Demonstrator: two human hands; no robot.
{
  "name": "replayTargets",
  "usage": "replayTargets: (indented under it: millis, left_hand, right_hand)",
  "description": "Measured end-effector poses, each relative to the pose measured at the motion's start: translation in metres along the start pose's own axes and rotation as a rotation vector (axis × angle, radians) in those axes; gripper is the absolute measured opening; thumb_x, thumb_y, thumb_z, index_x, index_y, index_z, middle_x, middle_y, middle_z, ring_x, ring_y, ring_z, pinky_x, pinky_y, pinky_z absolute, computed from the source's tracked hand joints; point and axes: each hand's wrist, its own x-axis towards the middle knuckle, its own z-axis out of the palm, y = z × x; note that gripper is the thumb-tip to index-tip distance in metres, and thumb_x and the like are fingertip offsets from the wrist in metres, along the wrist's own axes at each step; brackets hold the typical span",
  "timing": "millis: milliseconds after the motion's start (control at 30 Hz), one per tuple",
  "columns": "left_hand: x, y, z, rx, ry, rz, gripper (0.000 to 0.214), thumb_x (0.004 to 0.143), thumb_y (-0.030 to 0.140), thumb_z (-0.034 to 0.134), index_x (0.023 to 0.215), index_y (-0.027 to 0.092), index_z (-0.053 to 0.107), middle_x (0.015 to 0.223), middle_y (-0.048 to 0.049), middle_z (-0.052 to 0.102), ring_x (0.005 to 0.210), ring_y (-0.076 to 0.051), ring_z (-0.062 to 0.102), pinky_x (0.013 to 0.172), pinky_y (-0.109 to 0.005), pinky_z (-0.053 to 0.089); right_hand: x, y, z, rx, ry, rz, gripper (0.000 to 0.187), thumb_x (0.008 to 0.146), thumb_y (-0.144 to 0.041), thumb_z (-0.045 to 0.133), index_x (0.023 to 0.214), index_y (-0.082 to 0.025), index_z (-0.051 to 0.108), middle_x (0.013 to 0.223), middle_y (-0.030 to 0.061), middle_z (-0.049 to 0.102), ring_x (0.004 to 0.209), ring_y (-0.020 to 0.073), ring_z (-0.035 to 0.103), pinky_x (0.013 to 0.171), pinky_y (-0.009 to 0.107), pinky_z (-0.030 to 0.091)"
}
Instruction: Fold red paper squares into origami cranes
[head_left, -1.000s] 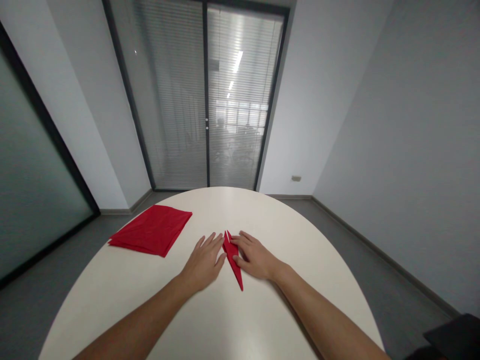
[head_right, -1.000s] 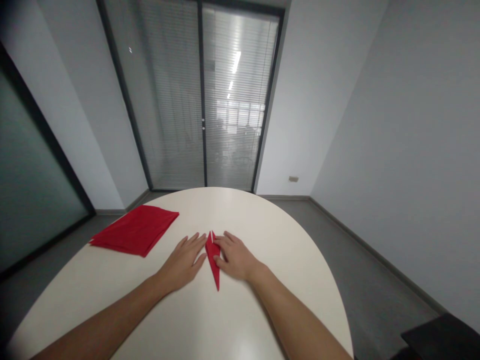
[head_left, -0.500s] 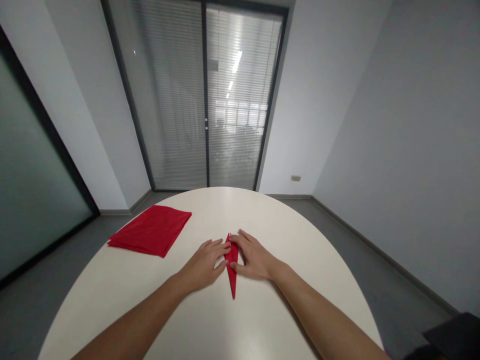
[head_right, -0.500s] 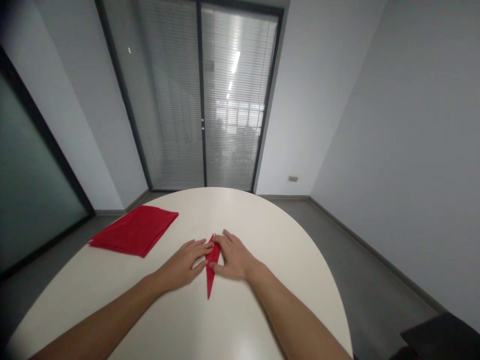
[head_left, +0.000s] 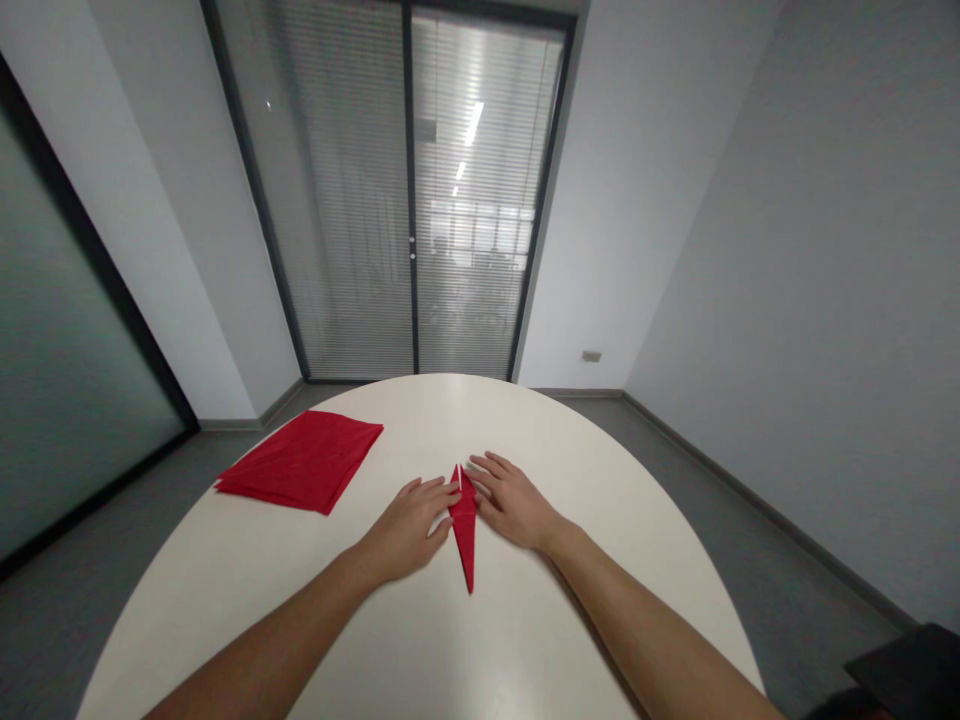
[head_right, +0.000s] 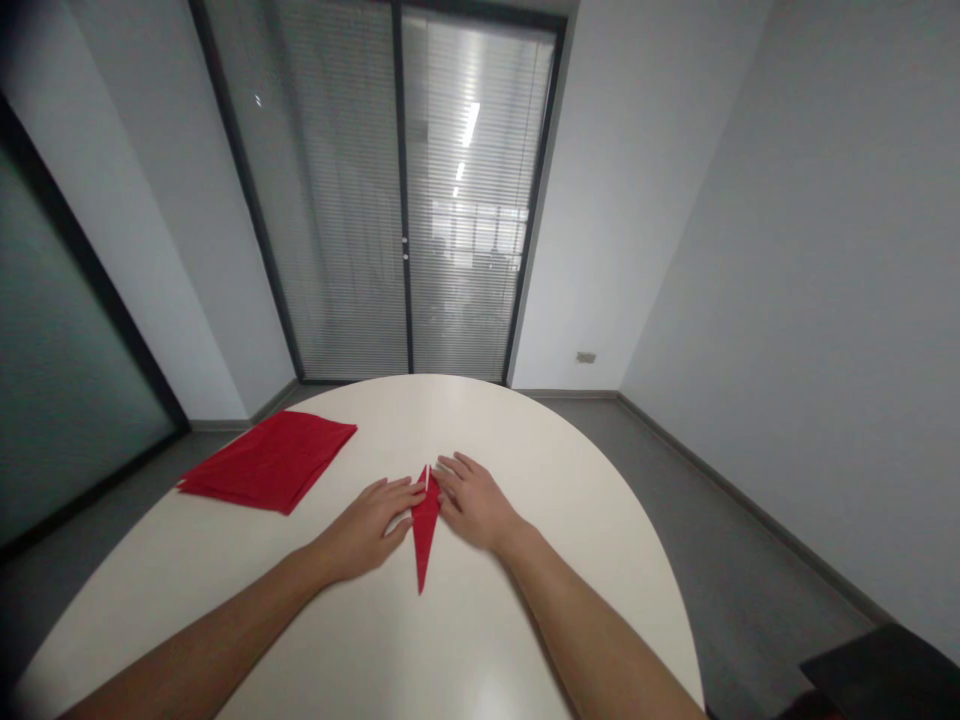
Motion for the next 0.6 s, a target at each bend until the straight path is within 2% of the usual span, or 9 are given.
replayTargets:
  millis: [133,300,467,600]
  left_hand:
    - [0.0,0.0,0.001,0.003,-0.004,0.001,0.043,0.095,0.018,0.05,0.136,0.026,0.057,0.146,-0.0047,0.055,0.138,-0.027,0.046,0.116,-0.056,0.031]
    - [-0.001,-0.002,0.003,0.007,-0.001,0.006,0.043,0.095,0.019,0.049,0.137,0.025,0.056,0.146,-0.0049,0.055,0.138,-0.026,0.046,0.116,-0.055,0.031]
    - [-0.001,-0.004,0.003,0.008,0.01,0.018,0.042,0.095,0.02,0.049,0.136,0.024,0.057,0.146,-0.0053,0.055,0.137,-0.026,0.047,0.116,-0.055,0.032]
    - [-0.001,-0.006,0.004,-0.008,0.075,0.066,0.039,0.092,0.018,0.054,0.13,0.024,0.061,0.14,-0.0054,0.06,0.133,-0.026,0.052,0.114,-0.052,0.036]
  right_hand:
    - [0.001,0.001,-0.013,0.066,-0.006,-0.133,0.039,0.089,-0.014,0.054,0.126,-0.022,0.064,0.127,0.0084,0.066,0.124,0.0224,0.054,0.111,0.043,0.04]
    - [0.0,-0.004,-0.024,0.08,-0.018,-0.197,0.034,0.084,-0.014,0.061,0.116,-0.022,0.07,0.121,0.0082,0.068,0.119,0.0244,0.056,0.104,0.042,0.044]
    - [0.001,-0.005,-0.023,0.077,-0.083,-0.216,0.026,0.085,-0.013,0.059,0.106,-0.021,0.072,0.106,0.0063,0.075,0.109,0.0214,0.063,0.105,0.038,0.044]
    - [0.002,-0.005,-0.024,0.095,-0.105,-0.211,0.023,0.085,-0.015,0.06,0.104,-0.021,0.072,0.101,0.0045,0.076,0.107,0.0204,0.066,0.11,0.038,0.04]
